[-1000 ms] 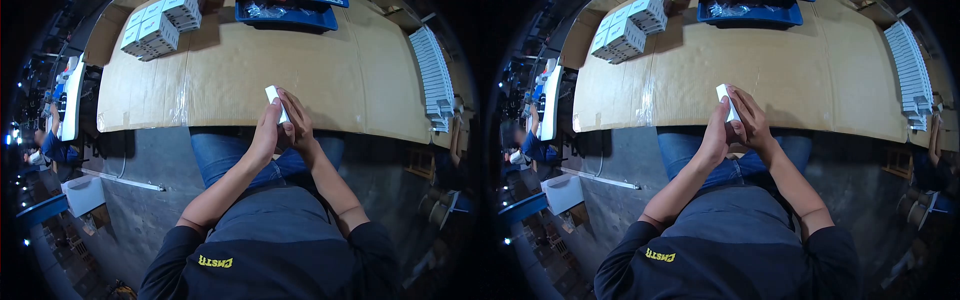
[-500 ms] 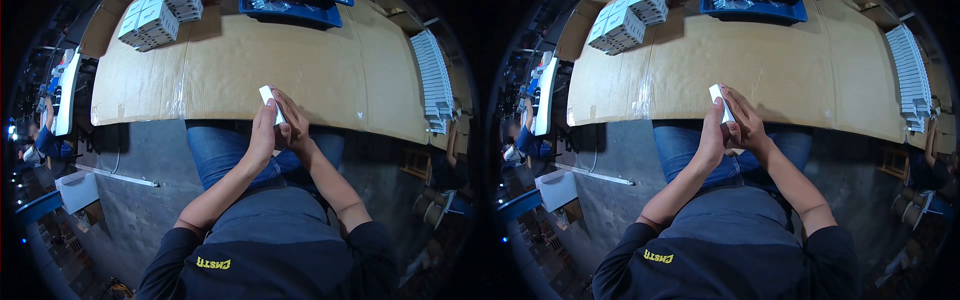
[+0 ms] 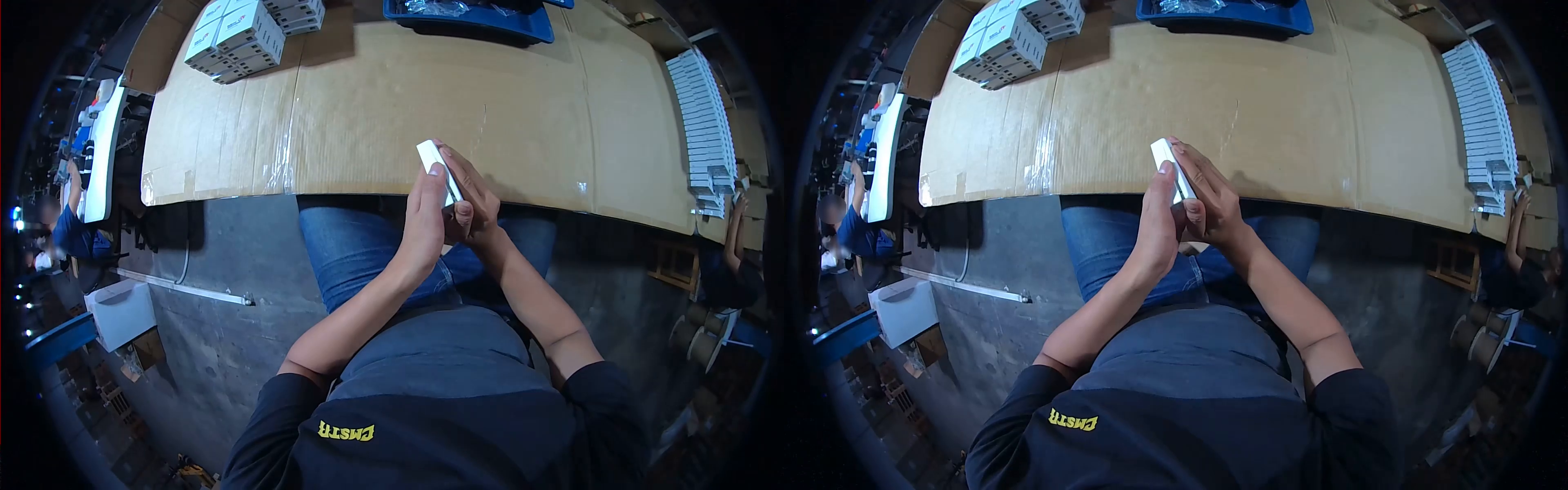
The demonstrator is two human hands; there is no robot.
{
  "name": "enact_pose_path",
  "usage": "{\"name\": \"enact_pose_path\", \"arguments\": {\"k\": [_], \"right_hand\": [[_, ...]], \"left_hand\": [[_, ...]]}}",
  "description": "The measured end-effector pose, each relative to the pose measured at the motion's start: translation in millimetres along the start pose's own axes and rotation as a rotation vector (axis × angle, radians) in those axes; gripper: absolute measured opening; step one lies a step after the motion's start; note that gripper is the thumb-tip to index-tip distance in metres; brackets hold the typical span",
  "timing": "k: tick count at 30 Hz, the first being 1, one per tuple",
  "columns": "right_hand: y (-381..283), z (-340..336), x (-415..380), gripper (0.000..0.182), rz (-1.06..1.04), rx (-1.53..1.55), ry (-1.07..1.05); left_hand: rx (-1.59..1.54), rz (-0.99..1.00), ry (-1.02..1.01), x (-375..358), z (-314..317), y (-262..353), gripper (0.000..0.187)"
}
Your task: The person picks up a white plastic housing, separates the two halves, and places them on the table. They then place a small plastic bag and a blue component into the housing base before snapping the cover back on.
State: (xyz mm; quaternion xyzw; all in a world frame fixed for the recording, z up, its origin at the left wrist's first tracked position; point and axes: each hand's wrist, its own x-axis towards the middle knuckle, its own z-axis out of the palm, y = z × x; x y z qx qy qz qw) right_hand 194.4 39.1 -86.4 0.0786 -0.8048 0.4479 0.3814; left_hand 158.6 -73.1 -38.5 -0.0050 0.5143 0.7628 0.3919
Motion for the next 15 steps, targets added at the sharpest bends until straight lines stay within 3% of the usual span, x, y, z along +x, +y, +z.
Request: {"name": "enact_pose_path", "arguments": {"k": [4, 9, 11, 15], "right_hand": [[-4.8, -4.9, 2.8, 0.073, 0.084, 0.029, -0.044], [-14.4, -26.7, 18.2, 0.064, 0.236, 0.142, -0.046], [-26.6, -35.5, 21.0, 0.060, 0.391, 0.166, -0.065], [-34.4, -50.0, 19.2, 0.051, 0.414, 0.154, -0.217]], "left_hand": [[-0.051, -0.025, -0.017, 3.7, -4.6, -6.4, 0.054], [0.113, 0.256, -0.073, 12.9, -9.9, -3.7, 0.072], [0.188, 0.277, -0.112, 6.6, -12.0, 10.5, 0.077], [0.234, 0.297, -0.175, 4.0, -10.1, 15.1, 0.075]]}}
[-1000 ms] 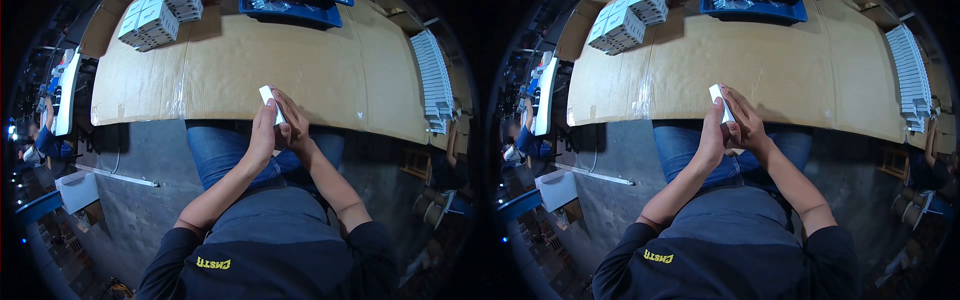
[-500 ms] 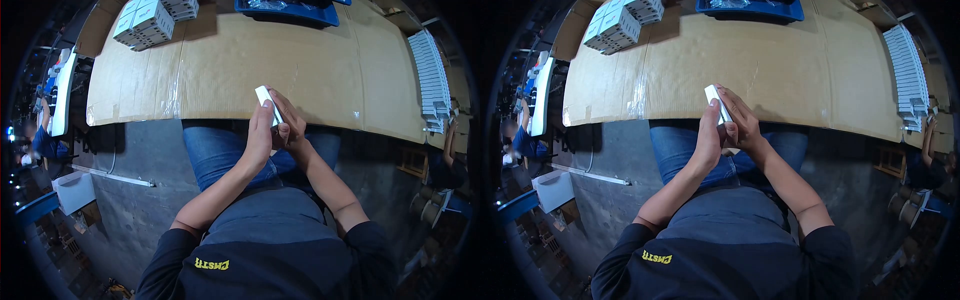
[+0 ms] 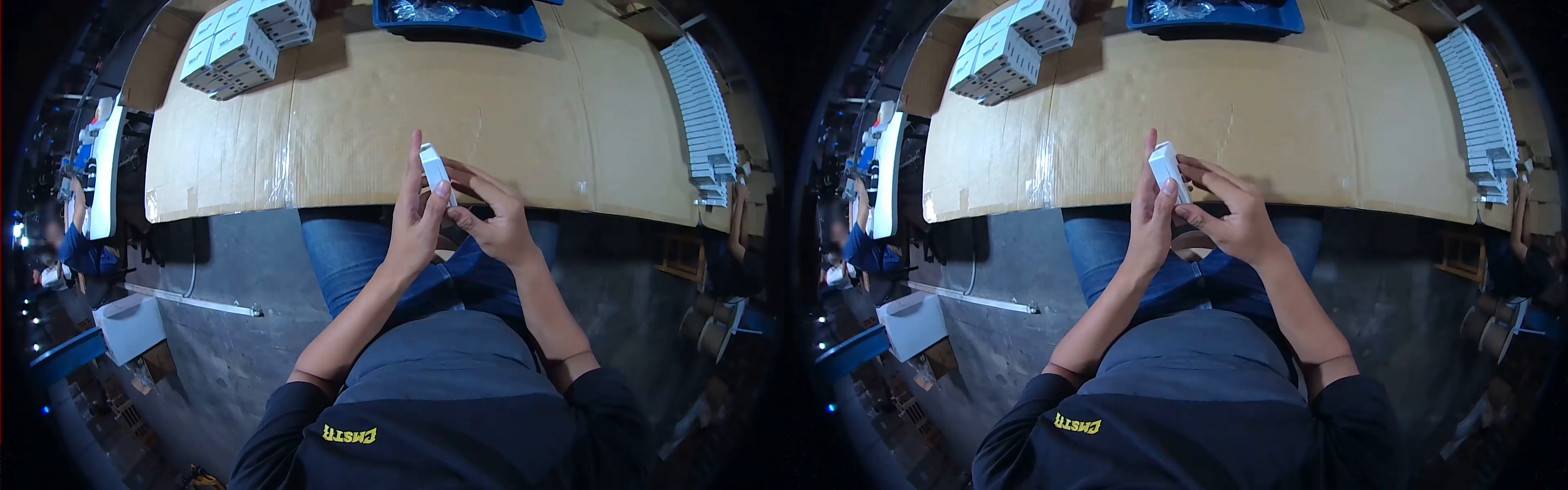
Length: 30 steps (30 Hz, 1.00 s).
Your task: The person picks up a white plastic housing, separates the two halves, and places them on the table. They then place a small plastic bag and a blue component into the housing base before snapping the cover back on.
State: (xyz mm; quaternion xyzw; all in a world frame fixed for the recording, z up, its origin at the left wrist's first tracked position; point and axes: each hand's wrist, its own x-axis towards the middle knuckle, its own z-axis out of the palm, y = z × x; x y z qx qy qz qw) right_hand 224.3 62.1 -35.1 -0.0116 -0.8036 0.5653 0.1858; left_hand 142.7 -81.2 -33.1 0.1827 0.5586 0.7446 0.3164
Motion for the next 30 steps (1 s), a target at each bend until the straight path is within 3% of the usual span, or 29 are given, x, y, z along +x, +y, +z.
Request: {"name": "enact_pose_path", "arguments": {"k": [2, 6, 14, 30], "right_hand": [[-4.5, 0.7, -7.7, 0.047, -0.009, -0.089, -0.007], [-2.5, 5.3, -18.3, 0.045, -0.130, -0.196, -0.012], [-12.7, 13.8, -18.3, 0.047, -0.278, -0.269, 0.035], [-10.4, 23.4, -24.7, 0.046, -0.217, -0.185, 0.067]], "left_hand": [[-0.007, 0.057, -0.026, 1.9, -3.2, -11.9, 0.075], [0.275, 0.232, -0.001, 1.7, -15.3, -29.2, 0.076], [0.342, 0.433, 0.006, 0.6, -15.6, -23.3, 0.081], [0.383, 0.486, 0.026, -3.9, -22.5, -33.5, 0.086]]}}
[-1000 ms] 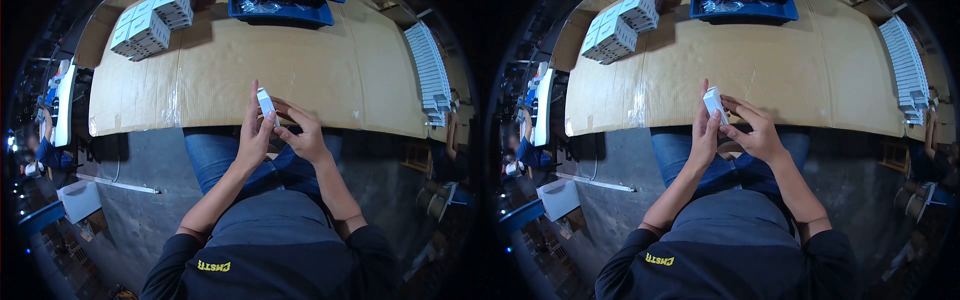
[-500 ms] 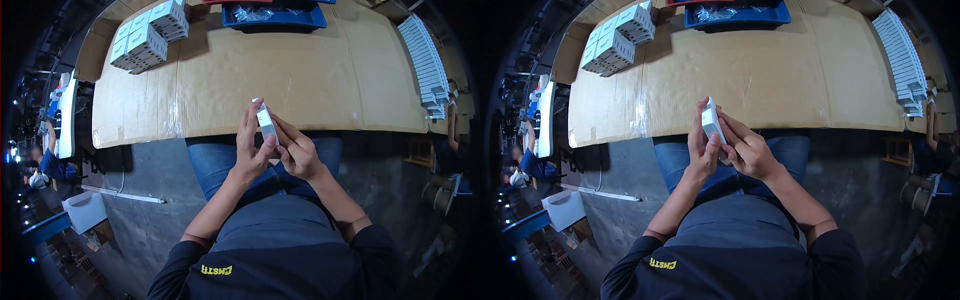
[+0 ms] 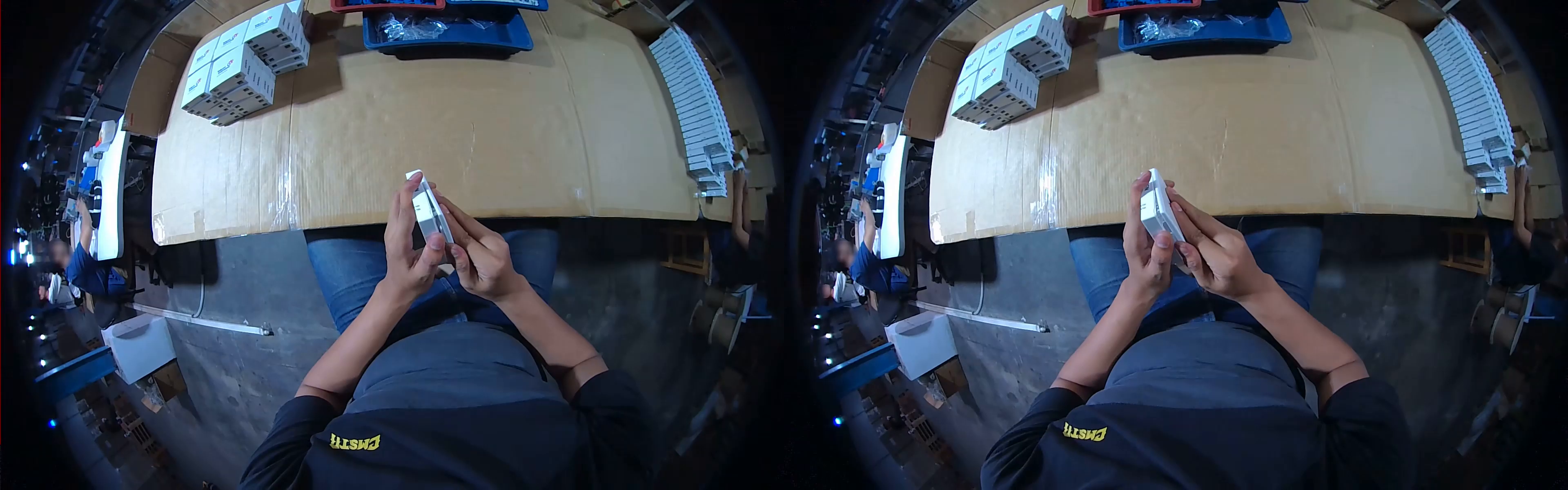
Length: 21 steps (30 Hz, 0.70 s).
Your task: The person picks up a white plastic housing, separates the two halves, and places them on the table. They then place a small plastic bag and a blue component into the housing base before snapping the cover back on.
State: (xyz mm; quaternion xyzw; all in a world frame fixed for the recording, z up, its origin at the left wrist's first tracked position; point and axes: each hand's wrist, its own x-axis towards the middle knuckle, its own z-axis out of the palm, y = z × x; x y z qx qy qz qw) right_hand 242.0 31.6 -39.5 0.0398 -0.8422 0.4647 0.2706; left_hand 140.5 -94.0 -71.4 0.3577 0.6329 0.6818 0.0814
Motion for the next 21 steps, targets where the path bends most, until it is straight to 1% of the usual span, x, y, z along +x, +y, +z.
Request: {"name": "enact_pose_path", "arguments": {"k": [2, 5, 6, 9, 10, 13, 14, 17, 18, 21], "right_hand": [[1.4, 1.1, 1.6, 0.048, 0.037, 0.060, 0.014], [8.0, -8.5, 8.7, 0.056, 0.103, 0.308, 0.036], [1.7, -9.3, 7.4, 0.066, 0.244, 0.392, 0.102], [-6.6, -12.8, 10.5, 0.071, 0.560, 0.684, 0.105], [-16.0, -19.6, 15.7, 0.071, 0.723, 0.897, -0.005], [-29.4, -9.6, 17.4, 0.076, 0.694, 0.832, 0.086], [-28.6, -6.5, 15.2, 0.083, 0.703, 0.891, 0.132], [-39.3, 8.3, 8.4, 0.078, 0.651, 0.865, 0.187], [-44.9, 12.9, 6.8, 0.071, 0.642, 0.907, 0.224], [-64.1, 16.2, 8.4, 0.065, 0.709, 0.990, 0.282]], "left_hand": [[-0.009, -0.016, 0.005, 1.5, 2.5, 1.3, 0.088], [0.015, 0.042, -0.032, 6.4, -0.3, 4.3, 0.094], [-0.015, 0.054, -0.031, 7.5, 0.4, 5.4, 0.097], [-0.110, 0.088, -0.036, 6.8, 5.6, 10.0, 0.107], [-0.082, 0.104, -0.098, 6.2, 1.9, 8.0, 0.110], [-0.039, 0.109, -0.085, 6.4, 3.5, 14.3, 0.107], [-0.023, 0.110, -0.078, 6.0, 3.6, 17.0, 0.107], [0.021, 0.113, -0.052, 3.7, 4.5, 26.1, 0.108], [0.006, 0.111, -0.003, 2.5, 7.5, 26.7, 0.109], [0.090, 0.198, 0.068, 0.0, 12.8, 27.8, 0.117]]}}
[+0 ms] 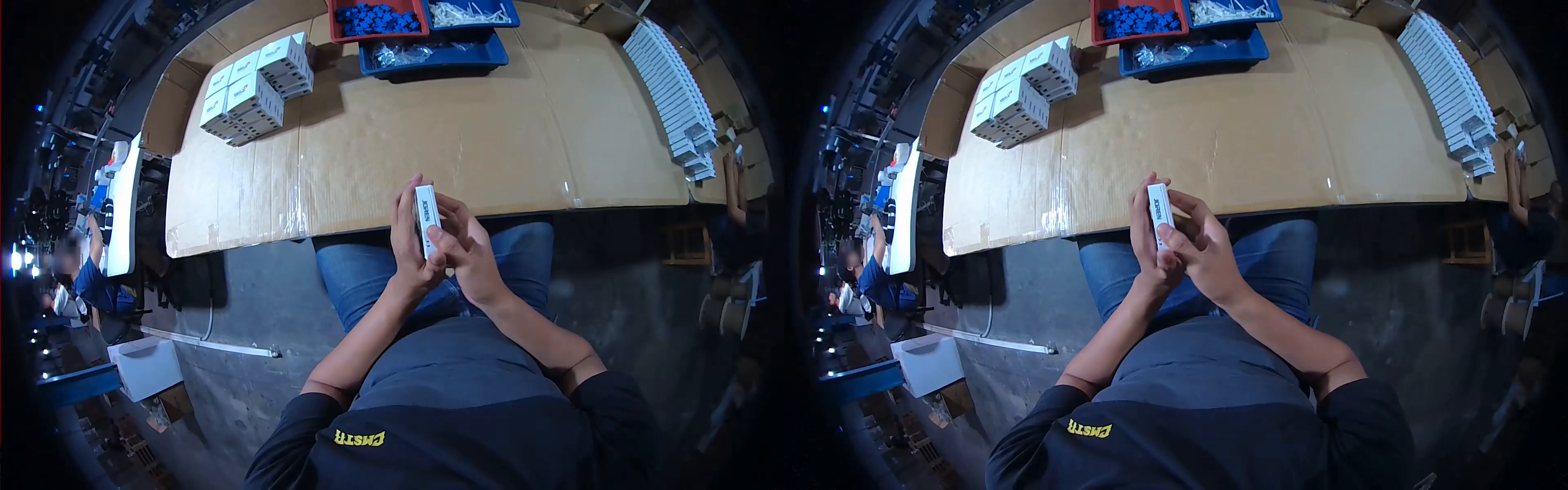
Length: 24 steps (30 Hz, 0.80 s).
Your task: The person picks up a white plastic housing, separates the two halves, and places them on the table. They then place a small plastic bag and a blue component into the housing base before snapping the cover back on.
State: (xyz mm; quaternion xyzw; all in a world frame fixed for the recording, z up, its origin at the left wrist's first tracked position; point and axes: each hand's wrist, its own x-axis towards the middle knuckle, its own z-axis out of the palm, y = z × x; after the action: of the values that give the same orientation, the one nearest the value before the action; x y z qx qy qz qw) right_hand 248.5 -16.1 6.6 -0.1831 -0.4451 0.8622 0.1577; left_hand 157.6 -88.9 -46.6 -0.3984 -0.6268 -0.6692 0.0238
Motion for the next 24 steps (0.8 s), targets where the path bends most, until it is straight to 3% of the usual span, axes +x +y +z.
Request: {"name": "enact_pose_path", "arguments": {"k": [1, 6, 11, 15, 24], "right_hand": [[6.6, 2.9, 0.5, 0.062, -0.163, -0.111, -0.011], [-2.3, 5.8, -5.6, 0.065, -0.170, -0.223, -0.101], [2.5, -0.4, -13.0, 0.060, -0.192, -0.336, -0.130], [3.6, 0.4, -15.0, 0.057, -0.230, -0.403, -0.114], [13.8, -9.5, -4.7, 0.055, -0.269, -0.457, -0.050]], "left_hand": [[-0.001, 0.052, 0.024, 1.0, -0.4, -1.5, 0.116], [-0.021, 0.174, 0.145, 3.6, 2.4, -6.8, 0.114], [-0.047, 0.196, 0.187, 1.7, 7.2, -1.0, 0.085], [-0.054, 0.133, 0.199, 0.5, 9.3, 3.7, 0.085], [-0.016, 0.186, 0.177, 3.0, 18.1, -15.6, 0.085]]}}
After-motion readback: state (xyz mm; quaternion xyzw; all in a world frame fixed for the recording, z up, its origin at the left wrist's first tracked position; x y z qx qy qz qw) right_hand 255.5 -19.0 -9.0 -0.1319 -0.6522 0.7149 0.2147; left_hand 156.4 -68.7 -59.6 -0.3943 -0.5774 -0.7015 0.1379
